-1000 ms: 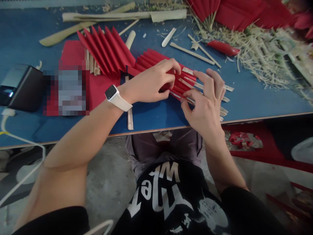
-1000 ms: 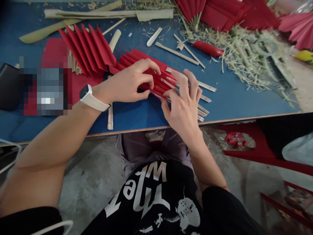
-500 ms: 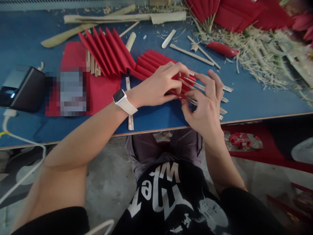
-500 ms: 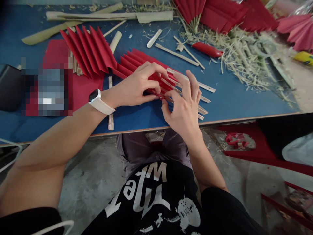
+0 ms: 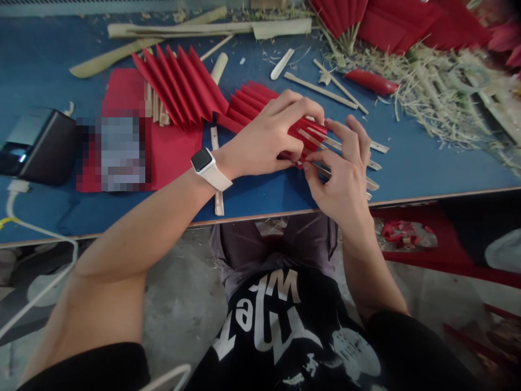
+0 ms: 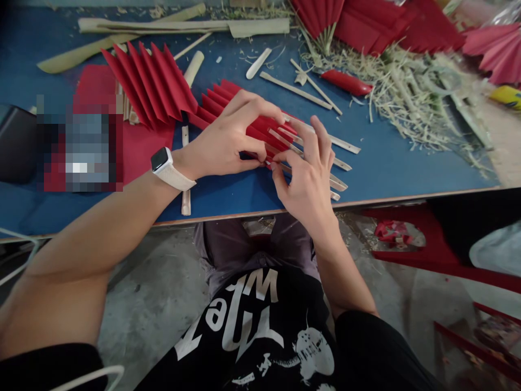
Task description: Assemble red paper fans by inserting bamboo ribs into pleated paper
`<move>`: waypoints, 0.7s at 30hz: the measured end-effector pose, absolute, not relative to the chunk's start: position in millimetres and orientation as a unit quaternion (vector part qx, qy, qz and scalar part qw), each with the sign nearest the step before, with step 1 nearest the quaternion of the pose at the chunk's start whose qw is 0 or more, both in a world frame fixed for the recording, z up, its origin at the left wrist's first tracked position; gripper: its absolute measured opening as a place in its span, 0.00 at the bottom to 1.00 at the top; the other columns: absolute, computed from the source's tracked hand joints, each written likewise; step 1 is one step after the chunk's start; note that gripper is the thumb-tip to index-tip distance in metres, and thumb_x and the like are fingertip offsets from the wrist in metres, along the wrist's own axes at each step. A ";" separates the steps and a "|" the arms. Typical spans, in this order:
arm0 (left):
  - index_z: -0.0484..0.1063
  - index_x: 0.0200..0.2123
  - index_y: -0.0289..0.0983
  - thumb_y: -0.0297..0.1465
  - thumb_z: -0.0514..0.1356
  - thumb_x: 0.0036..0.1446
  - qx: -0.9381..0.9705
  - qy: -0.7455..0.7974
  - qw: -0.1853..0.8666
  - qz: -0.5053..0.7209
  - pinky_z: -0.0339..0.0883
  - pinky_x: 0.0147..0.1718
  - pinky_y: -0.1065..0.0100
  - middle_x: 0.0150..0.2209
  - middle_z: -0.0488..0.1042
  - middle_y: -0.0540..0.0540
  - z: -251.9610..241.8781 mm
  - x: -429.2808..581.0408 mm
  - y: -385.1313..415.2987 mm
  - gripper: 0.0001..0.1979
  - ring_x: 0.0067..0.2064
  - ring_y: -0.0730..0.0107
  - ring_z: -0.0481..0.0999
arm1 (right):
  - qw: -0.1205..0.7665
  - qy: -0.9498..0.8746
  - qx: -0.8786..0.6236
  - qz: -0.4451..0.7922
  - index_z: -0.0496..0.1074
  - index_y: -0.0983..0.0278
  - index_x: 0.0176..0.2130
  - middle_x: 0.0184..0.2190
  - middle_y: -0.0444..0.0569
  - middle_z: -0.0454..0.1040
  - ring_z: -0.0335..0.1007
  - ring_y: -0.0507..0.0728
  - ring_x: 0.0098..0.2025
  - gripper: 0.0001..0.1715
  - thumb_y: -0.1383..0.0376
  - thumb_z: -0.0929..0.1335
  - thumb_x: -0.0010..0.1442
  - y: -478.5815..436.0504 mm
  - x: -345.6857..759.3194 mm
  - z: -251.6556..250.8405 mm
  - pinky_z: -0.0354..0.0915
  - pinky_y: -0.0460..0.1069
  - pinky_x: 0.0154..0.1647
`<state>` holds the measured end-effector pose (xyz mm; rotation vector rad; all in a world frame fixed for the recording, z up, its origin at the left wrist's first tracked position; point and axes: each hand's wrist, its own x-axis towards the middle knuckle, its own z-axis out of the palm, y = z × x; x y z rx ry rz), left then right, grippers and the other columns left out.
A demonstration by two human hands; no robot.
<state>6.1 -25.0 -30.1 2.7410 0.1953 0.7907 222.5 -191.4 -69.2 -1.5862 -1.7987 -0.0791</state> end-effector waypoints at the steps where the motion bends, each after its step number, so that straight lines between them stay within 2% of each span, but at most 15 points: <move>1: 0.91 0.34 0.46 0.33 0.71 0.79 0.951 0.067 0.134 0.272 0.76 0.82 0.26 0.77 0.85 0.42 -30.3 6.5 -25.2 0.15 0.82 0.28 0.80 | 0.368 -0.697 -0.614 -0.046 0.87 0.50 0.52 0.89 0.51 0.74 0.61 0.86 0.95 0.11 0.66 0.74 0.82 -191.9 221.6 -70.5 0.66 0.95 0.88; 4: 0.91 0.34 0.48 0.34 0.73 0.77 0.952 0.078 0.117 0.271 0.76 0.82 0.29 0.73 0.88 0.42 -32.9 9.7 -26.7 0.14 0.82 0.29 0.80 | 0.370 -0.693 -0.615 -0.066 0.88 0.50 0.50 0.90 0.49 0.73 0.61 0.87 0.95 0.08 0.65 0.76 0.81 -192.8 222.0 -73.8 0.70 0.95 0.85; 7: 0.91 0.33 0.50 0.33 0.72 0.77 0.951 0.094 0.107 0.276 0.77 0.82 0.30 0.68 0.90 0.42 -35.6 13.9 -29.5 0.15 0.81 0.30 0.81 | 0.363 -0.697 -0.616 -0.052 0.89 0.48 0.51 0.92 0.47 0.72 0.58 0.88 0.96 0.09 0.64 0.77 0.81 -192.3 226.3 -73.9 0.68 0.95 0.86; 10: 0.91 0.34 0.48 0.34 0.72 0.77 0.951 0.097 0.104 0.276 0.76 0.81 0.28 0.71 0.89 0.41 -35.9 15.3 -32.1 0.15 0.80 0.28 0.81 | 0.357 -0.700 -0.618 -0.015 0.90 0.49 0.53 0.93 0.45 0.69 0.53 0.89 0.98 0.09 0.63 0.76 0.82 -191.7 229.4 -71.4 0.63 0.97 0.89; 14: 0.89 0.34 0.47 0.33 0.72 0.79 0.952 0.097 0.102 0.272 0.75 0.81 0.31 0.75 0.88 0.43 -35.0 14.1 -32.5 0.15 0.81 0.31 0.80 | 0.354 -0.694 -0.626 0.027 0.89 0.51 0.53 0.94 0.46 0.67 0.49 0.89 0.99 0.09 0.61 0.74 0.83 -191.2 228.6 -68.2 0.56 0.96 0.92; 18: 0.88 0.35 0.43 0.31 0.71 0.79 0.960 0.071 0.106 0.250 0.73 0.81 0.24 0.81 0.83 0.38 -38.1 15.7 -28.1 0.14 0.83 0.27 0.76 | 0.354 -0.695 -0.626 0.028 0.90 0.52 0.52 0.93 0.47 0.69 0.48 0.91 0.99 0.10 0.61 0.74 0.82 -190.9 226.0 -66.9 0.51 0.98 0.93; 21: 0.88 0.37 0.42 0.29 0.72 0.76 0.961 0.068 0.116 0.242 0.72 0.82 0.20 0.82 0.82 0.38 -41.5 17.5 -25.1 0.10 0.83 0.26 0.75 | 0.342 -0.702 -0.625 0.003 0.91 0.51 0.52 0.92 0.45 0.71 0.49 0.92 0.99 0.09 0.61 0.76 0.80 -191.0 224.2 -65.9 0.53 0.99 0.91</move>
